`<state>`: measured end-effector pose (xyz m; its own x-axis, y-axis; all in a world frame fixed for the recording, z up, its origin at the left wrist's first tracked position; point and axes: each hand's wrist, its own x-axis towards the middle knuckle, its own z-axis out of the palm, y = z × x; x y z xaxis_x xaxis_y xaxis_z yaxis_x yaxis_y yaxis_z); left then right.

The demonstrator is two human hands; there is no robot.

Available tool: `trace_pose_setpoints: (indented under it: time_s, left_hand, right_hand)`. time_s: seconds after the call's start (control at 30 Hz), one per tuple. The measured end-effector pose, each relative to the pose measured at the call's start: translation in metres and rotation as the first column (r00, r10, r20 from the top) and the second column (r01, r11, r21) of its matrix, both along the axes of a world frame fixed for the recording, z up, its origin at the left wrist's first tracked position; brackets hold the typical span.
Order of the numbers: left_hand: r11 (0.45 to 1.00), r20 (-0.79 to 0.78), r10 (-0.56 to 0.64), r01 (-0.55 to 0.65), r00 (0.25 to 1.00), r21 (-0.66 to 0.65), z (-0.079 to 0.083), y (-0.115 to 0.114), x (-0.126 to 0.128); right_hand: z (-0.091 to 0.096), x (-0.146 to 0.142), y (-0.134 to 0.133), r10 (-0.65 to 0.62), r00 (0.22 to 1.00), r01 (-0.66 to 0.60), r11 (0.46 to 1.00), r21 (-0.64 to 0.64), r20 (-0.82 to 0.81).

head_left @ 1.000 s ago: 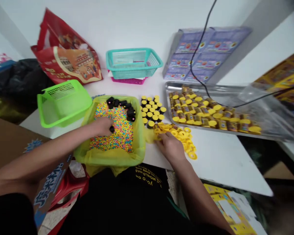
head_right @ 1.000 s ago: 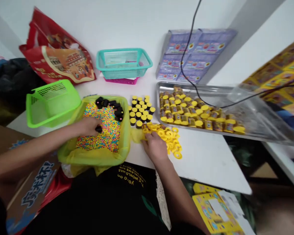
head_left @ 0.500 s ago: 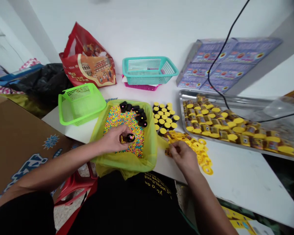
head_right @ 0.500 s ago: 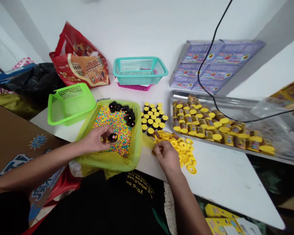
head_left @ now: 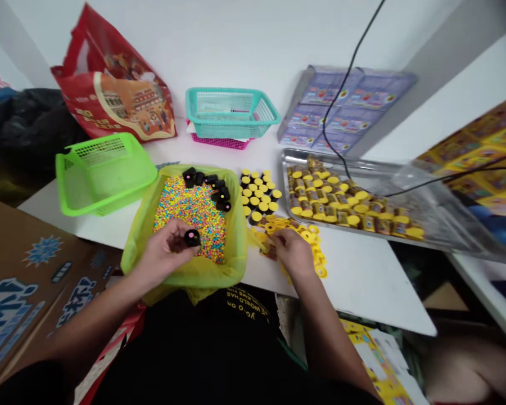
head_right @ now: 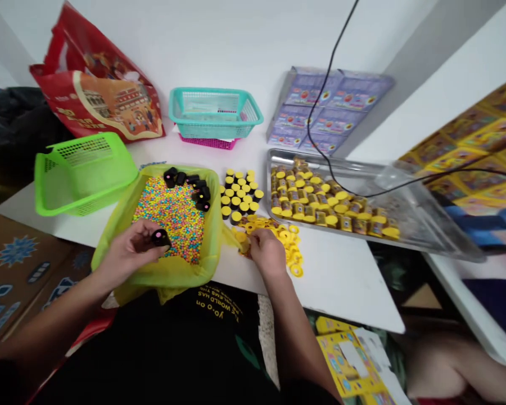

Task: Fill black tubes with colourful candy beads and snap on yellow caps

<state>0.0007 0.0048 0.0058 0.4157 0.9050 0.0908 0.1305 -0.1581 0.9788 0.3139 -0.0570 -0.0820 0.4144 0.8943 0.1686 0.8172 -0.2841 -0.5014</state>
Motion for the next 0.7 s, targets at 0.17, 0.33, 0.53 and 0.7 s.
trace_pose_setpoints:
  time_s: [0.17, 0.33, 0.53, 0.7]
  left_hand:
    - [1.000, -0.008, -0.004, 0.004, 1.000, -0.030, -0.008, -0.001, 0.002]
    - [1.000, -0.027, -0.008, 0.008, 1.000, -0.020, -0.012, -0.004, 0.007]
    - [0.998, -0.047, 0.051, -0.049, 0.998, 0.044, -0.016, -0.006, 0.007]
    - [0.988, -0.139, 0.031, -0.009, 0.990, 0.157, -0.019, -0.009, 0.017]
  right_hand:
    - [0.011, -0.015, 0.014, 0.021, 0.988, 0.011, 0.978, -0.206, 0.153]
    - [0.012, -0.032, 0.027, 0.100, 0.961, -0.007, 0.941, -0.339, 0.259]
    - [0.022, -0.025, 0.014, -0.034, 0.986, 0.040, 0.999, -0.030, 0.163]
    - [0.050, -0.055, -0.001, 0.185, 0.820, 0.019, 0.937, 0.348, -0.542]
